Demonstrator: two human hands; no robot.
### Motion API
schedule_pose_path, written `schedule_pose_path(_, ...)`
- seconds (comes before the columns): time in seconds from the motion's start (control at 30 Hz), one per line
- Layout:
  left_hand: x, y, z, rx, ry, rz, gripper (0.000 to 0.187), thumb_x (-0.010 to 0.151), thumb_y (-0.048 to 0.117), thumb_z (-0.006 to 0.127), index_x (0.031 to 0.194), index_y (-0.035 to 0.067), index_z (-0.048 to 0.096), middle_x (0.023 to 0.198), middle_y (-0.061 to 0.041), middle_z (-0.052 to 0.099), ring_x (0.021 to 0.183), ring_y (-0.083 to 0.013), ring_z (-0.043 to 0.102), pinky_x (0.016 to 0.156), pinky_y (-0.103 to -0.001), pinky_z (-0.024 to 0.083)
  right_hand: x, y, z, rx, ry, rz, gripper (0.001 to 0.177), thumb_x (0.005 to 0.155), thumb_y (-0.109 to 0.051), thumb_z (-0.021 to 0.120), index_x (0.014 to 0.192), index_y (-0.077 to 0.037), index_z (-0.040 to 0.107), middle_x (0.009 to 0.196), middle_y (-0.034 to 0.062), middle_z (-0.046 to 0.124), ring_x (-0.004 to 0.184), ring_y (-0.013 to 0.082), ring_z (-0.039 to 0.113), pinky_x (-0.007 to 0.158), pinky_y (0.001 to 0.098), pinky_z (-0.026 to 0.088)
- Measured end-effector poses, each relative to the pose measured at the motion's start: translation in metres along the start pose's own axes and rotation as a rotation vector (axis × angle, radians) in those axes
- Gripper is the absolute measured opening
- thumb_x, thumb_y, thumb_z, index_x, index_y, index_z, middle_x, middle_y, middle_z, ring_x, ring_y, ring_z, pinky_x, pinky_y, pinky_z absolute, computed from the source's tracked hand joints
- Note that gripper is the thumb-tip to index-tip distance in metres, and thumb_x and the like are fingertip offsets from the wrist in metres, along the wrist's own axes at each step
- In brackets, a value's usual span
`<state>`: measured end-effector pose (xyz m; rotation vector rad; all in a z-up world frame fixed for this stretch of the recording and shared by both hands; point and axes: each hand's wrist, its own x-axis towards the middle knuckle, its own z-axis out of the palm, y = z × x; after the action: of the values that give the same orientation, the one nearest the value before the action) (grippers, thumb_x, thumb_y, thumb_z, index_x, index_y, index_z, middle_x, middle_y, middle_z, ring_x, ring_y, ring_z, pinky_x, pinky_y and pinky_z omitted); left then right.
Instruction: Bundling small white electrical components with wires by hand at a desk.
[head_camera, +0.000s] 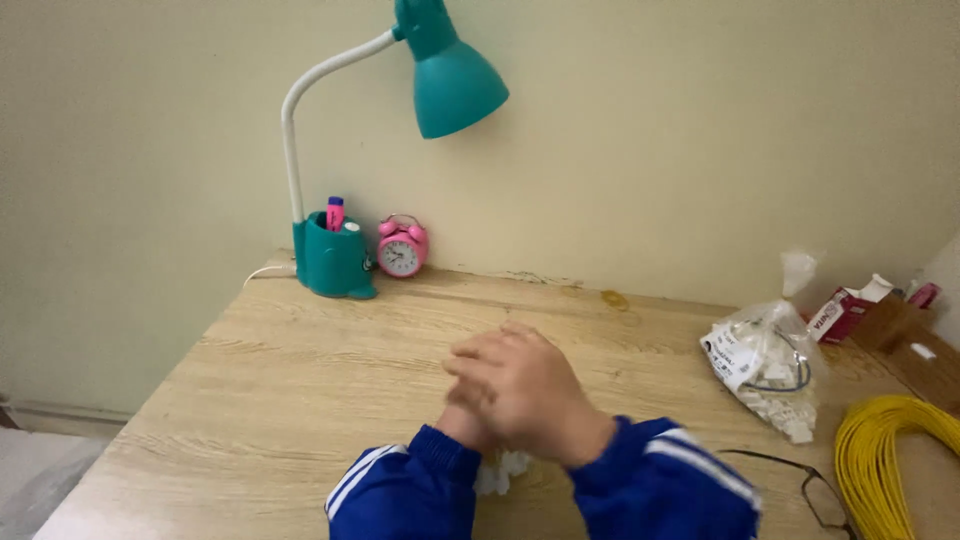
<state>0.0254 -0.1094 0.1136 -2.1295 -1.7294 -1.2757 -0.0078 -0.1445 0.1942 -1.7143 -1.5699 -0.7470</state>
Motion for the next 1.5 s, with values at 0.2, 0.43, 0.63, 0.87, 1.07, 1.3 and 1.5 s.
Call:
schedule_pose_path(0.2, 0.051, -0.084, 0.062, -1.401, -1.021, 0.462, 0.028, 0.074, 0.023, 0.079, 0.101, 0.017, 0.072, 0.104, -0.003, 0.075, 0.097, -0.0162, 0.069, 0.088, -0.031, 0.053, 0.026, -0.008, -0.033, -0.083, -0.040, 0.114, 0.065, 0.101, -0.049, 0.020, 0.129, -0.004, 0.056, 0.137, 0.0160, 0.057, 0.134, 0.0323, 0.048, 0.115, 0.0527, 0.023)
schedule_pose_path(0.43, 0.062, -0.077, 0.051, -1.516, -0.972, 0.416, 0.031, 0.074, 0.022, 0.078, 0.101, 0.009, 0.072, 0.104, -0.012, 0.073, 0.101, -0.0253, 0.067, 0.092, -0.039, 0.049, 0.018, 0.018, -0.002, 0.258, -0.298, 0.274, 0.045, 0.099, -0.033, 0.041, 0.112, 0.002, 0.066, 0.110, 0.0288, 0.067, 0.106, 0.0469, 0.060, 0.098, 0.0595, 0.042)
schedule_pose_path(0.63, 0.057, -0.076, 0.052, -1.661, -0.937, 0.363, 0.037, 0.074, 0.022, 0.077, 0.102, -0.001, 0.071, 0.105, -0.024, 0.070, 0.106, -0.0363, 0.064, 0.098, -0.049, 0.044, 0.025, 0.018, 0.009, -0.043, -0.548, 0.302, 0.062, 0.094, -0.063, 0.027, 0.096, -0.018, 0.070, 0.094, 0.0104, 0.071, 0.099, 0.0360, 0.065, 0.090, 0.0487, 0.050)
schedule_pose_path(0.87, 0.084, -0.106, 0.067, -1.734, -1.047, -0.127, 0.023, 0.072, 0.018, 0.079, 0.089, 0.002, 0.078, 0.103, -0.015, 0.065, 0.100, -0.0253, 0.060, 0.097, -0.045, 0.044, -0.032, 0.098, -0.054, 0.251, 0.166, 0.718, 0.038, 0.106, -0.031, 0.041, 0.120, -0.004, 0.063, 0.102, 0.0147, 0.068, 0.098, 0.0283, 0.066, 0.090, 0.0433, 0.049)
schedule_pose_path(1.07, 0.089, -0.102, 0.061, -1.950, -0.930, -0.170, 0.028, 0.075, 0.005, 0.076, 0.100, -0.003, 0.069, 0.067, -0.018, 0.067, 0.068, -0.0256, 0.070, 0.069, -0.035, 0.053, -0.157, 0.228, -0.036, -0.164, -0.034, 1.129, 0.027, 0.093, -0.033, 0.063, 0.112, -0.017, 0.073, 0.080, 0.0086, 0.074, 0.085, 0.0237, 0.071, 0.077, 0.0381, 0.054)
schedule_pose_path(1.3, 0.100, -0.101, 0.035, -1.521, -1.063, -0.070, 0.025, 0.084, 0.015, 0.065, 0.062, 0.005, 0.058, 0.070, -0.005, 0.060, 0.070, -0.0177, 0.058, 0.072, -0.032, 0.044, -0.180, 0.295, -0.021, -0.465, -0.135, 1.150, 0.019, 0.076, -0.027, 0.046, 0.064, -0.018, 0.058, 0.064, 0.0061, 0.059, 0.065, 0.0267, 0.054, 0.066, 0.0407, 0.040)
schedule_pose_path(1.5, 0.101, -0.102, 0.046, -1.343, -0.985, 0.177, 0.028, 0.085, 0.023, 0.061, 0.064, 0.006, 0.064, 0.071, -0.005, 0.064, 0.073, -0.0193, 0.062, 0.072, -0.034, 0.046, -0.135, 0.279, -0.009, -0.521, -0.400, 1.180, 0.022, 0.081, -0.025, 0.044, 0.062, -0.017, 0.051, 0.070, 0.0075, 0.063, 0.070, 0.0277, 0.060, 0.060, 0.0439, 0.036)
